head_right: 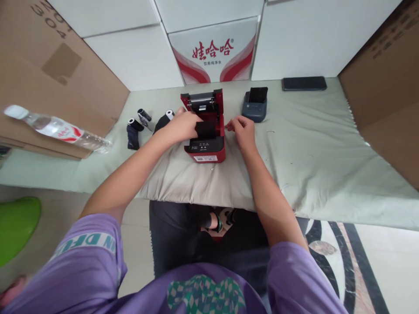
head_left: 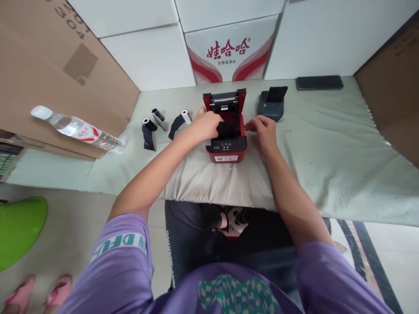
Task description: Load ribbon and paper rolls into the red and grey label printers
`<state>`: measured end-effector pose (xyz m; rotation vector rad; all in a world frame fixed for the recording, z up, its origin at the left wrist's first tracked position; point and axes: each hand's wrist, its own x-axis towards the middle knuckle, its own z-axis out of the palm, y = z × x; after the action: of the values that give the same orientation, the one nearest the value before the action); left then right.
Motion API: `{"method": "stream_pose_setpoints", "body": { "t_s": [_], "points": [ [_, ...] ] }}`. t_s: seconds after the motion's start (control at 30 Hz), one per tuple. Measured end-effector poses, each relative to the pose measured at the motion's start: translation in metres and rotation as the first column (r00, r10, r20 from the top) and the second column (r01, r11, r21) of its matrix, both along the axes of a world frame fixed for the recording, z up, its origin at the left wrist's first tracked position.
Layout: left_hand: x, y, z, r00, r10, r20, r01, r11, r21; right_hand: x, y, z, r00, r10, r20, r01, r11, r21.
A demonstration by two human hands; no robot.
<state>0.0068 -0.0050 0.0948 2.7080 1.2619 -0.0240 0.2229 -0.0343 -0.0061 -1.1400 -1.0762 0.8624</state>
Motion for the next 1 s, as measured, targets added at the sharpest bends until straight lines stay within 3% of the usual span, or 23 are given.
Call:
{"method": "stream_pose_setpoints", "body": {
  "t_s": [0.2,0.37,0.77,1.0],
  "points": [
    [0.006,0.003,-0.001,0.994,-0.080,-0.070,0.082,0.996,0.022,-0.001,0.000,0.002,1.000,0.011,0.021,-0.011,1.000,0.000],
    [0.015,0.010,0.000,0.982,-0.070,-0.175,0.070,0.998,-0.004,0.000,0.000,0.001,0.999,0.009,0.040,-0.010,1.000,0.007],
    [0.007,0.010,0.008,0.986,-0.107,-0.127,0.089,0.987,-0.137,-0.001,0.010,-0.006,0.999,0.015,0.052,-0.019,0.997,0.074],
    [0.016,0.009,0.012,0.961,-0.105,-0.254,0.054,0.978,-0.200,-0.001,0.019,-0.016,0.999,0.023,0.042,-0.025,0.998,0.050]
  ]
}}
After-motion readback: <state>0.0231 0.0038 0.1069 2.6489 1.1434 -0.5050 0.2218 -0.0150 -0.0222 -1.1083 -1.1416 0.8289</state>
